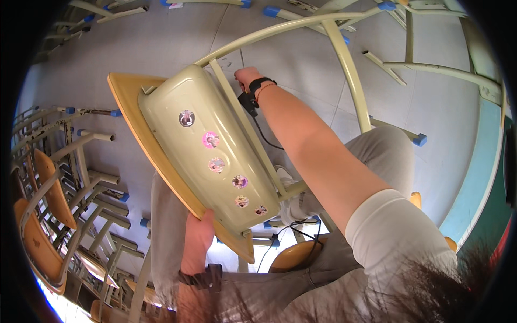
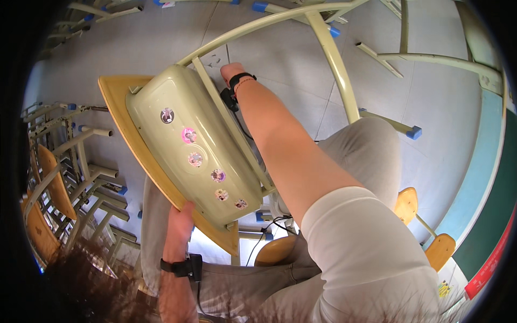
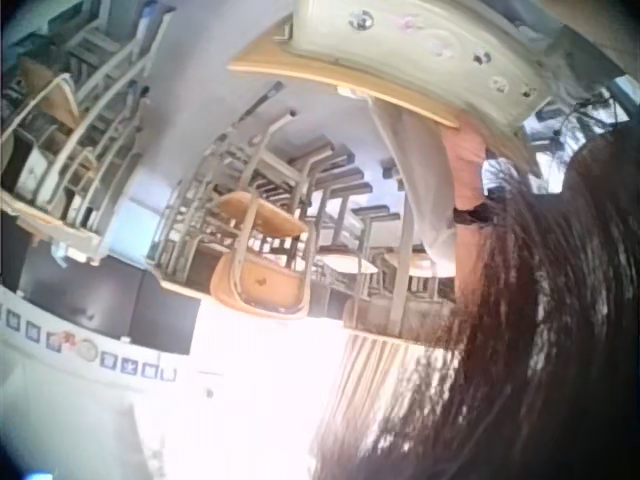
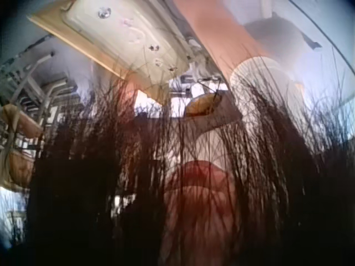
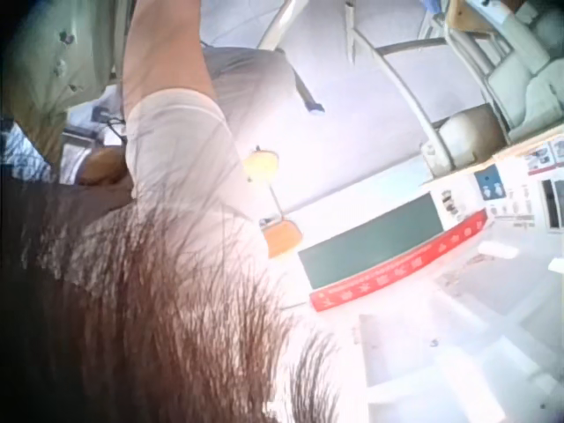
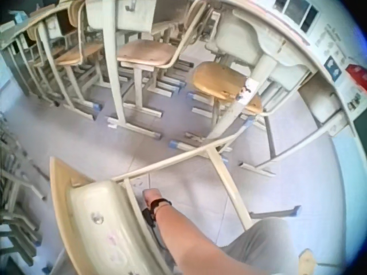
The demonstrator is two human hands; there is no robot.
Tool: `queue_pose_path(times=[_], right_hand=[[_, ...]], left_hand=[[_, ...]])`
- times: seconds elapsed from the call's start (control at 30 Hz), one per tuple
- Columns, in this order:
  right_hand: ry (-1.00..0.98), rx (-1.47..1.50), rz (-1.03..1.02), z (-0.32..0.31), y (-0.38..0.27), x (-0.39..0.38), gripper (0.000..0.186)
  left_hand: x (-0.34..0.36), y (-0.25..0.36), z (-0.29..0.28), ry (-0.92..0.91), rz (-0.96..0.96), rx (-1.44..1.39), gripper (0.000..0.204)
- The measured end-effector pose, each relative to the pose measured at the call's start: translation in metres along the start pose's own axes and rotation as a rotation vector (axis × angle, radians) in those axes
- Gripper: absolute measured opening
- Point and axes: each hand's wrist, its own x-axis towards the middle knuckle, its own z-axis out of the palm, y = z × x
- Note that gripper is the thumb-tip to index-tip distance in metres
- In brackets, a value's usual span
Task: Using a screwdriver to detach the wooden top from a school desk frame.
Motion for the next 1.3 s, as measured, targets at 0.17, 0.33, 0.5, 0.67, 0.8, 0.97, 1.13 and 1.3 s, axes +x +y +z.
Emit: queue_pose_path(times=[0.17, 0.33, 0.5, 0.67, 0.8, 0.97, 1.13, 1.3], right_hand=[[0.025, -0.462, -0.175, -0.047, -0.030, 0.076, 0.026], [-0.112, -0.543, -0.176, -0.011, -0.021, 0.058, 0.028], [0.037, -0.362, -0.086, -0.072, -0.041, 0.063, 0.023], [-0.044, -0.301, -0.081, -0.052, 0.002, -0.006, 0.021], [-0.066, -0.548, -0.125, -0.108, 0.015, -0.058, 0.019], [-0.054, -0.436, -0.014, -0.117, 0.049, -0.138, 0.018], [0.047, -0.332, -0.285, -0.220, 0.057, -0.137, 0.017], [-0.199, -0.167, -0.289, -0.078, 0.101, -0.283, 0.043]], left_hand=[[0.009, 0.016, 0.019, -0.072, 0.029, -0.018, 0.034], [0.000, 0.013, 0.006, -0.051, -0.026, -0.006, 0.035], [0.010, 0.014, 0.022, -0.068, 0.090, 0.012, 0.032], [0.001, 0.000, 0.002, 0.032, 0.078, 0.176, 0.037], [0.022, -0.014, 0.000, -0.009, 0.132, 0.180, 0.043], [0.019, -0.018, -0.005, 0.051, 0.099, 0.203, 0.048], [-0.003, 0.039, 0.046, -0.052, 0.170, 0.291, 0.040], [-0.035, -0.045, 0.012, -0.074, 0.094, 0.139, 0.047]])
